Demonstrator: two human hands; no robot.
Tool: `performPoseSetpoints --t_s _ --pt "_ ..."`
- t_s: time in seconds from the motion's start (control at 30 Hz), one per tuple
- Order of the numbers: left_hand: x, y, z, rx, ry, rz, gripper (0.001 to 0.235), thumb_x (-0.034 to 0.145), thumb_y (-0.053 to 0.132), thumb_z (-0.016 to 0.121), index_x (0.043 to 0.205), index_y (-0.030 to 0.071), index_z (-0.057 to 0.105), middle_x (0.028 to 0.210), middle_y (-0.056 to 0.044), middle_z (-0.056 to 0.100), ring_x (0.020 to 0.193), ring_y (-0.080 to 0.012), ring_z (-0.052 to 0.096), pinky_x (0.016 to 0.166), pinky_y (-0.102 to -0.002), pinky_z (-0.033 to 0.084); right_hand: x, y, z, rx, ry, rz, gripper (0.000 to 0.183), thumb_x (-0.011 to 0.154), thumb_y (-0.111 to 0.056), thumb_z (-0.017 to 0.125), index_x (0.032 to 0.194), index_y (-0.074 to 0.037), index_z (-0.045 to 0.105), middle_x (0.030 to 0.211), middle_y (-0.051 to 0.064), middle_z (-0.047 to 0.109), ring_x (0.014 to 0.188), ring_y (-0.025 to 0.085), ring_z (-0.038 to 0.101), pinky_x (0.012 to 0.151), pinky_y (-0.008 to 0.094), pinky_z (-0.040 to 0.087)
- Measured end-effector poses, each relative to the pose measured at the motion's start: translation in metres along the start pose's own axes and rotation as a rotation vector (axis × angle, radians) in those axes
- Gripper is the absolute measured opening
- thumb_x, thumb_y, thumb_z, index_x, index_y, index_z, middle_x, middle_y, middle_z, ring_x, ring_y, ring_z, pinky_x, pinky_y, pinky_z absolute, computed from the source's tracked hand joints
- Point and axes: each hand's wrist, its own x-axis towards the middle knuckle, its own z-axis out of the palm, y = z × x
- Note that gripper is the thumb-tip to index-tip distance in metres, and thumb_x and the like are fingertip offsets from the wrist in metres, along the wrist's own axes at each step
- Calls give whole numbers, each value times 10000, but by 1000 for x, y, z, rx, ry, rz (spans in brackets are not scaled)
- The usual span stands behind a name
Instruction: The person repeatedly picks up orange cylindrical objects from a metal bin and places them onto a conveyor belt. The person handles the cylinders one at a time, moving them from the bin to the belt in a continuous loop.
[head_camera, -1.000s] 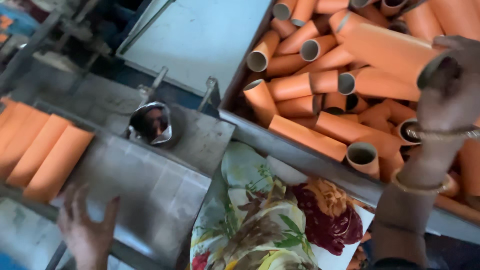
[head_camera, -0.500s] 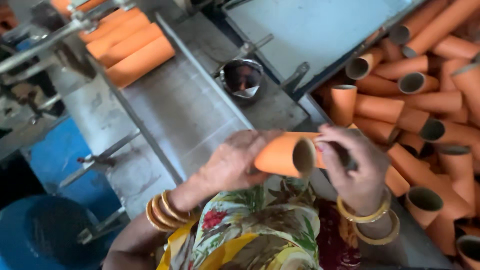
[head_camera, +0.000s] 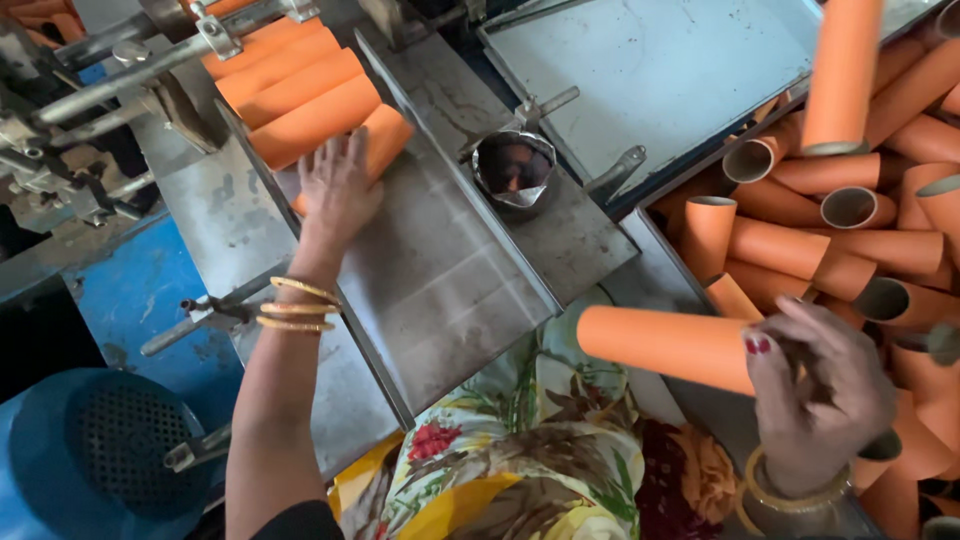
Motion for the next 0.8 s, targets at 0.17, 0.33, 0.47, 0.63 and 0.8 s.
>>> performPoseSetpoints --t_s 0.17,0.33,0.47,0.63,0.8 --pt "-26 86 -67 -637 -68 320 822 824 447 882 1444 64 503 1444 -177 570 1342 -364 528 1146 -514 393 -3 10 -17 -3 -48 -227 383 957 32 650 1326 101 569 936 228 718 705 182 710 566 267 522" --pt "-61 181 -142 -903 -50 747 1042 622 503 889 1473 85 457 1396 -198 616 1307 -373 582 1137 -526 388 13 2 6 523 -153 -468 452 877 -17 703 1291 100 563 979 226 698 861 229 742 635 329 630" --pt "-61 188 -141 -988 -473 640 859 775 255 821 1545 128 462 1186 -71 698 1060 -265 696 945 -401 576 -3 -21 35 409 -111 -282 396 871 -32 732 1250 6 623 1112 147 714 989 243 719 851 375 606" --pt "-39 115 -91 -627 -171 368 825 732 257 852 1457 101 488 1173 -156 673 1004 -371 674 811 -441 562 31 66 22 -327 -264 -226 417 1012 -255 740 1389 -105 642 1359 112 611 1243 332 613 1094 474 515" --pt "-16 14 -25 -159 -224 10 816 709 306 852 1430 107 525 1211 -178 638 1096 -391 639 881 -540 508 47 162 -3 -947 -393 -2 632 886 -382 752 1445 -144 576 1422 138 555 1183 410 614 946 558 498"
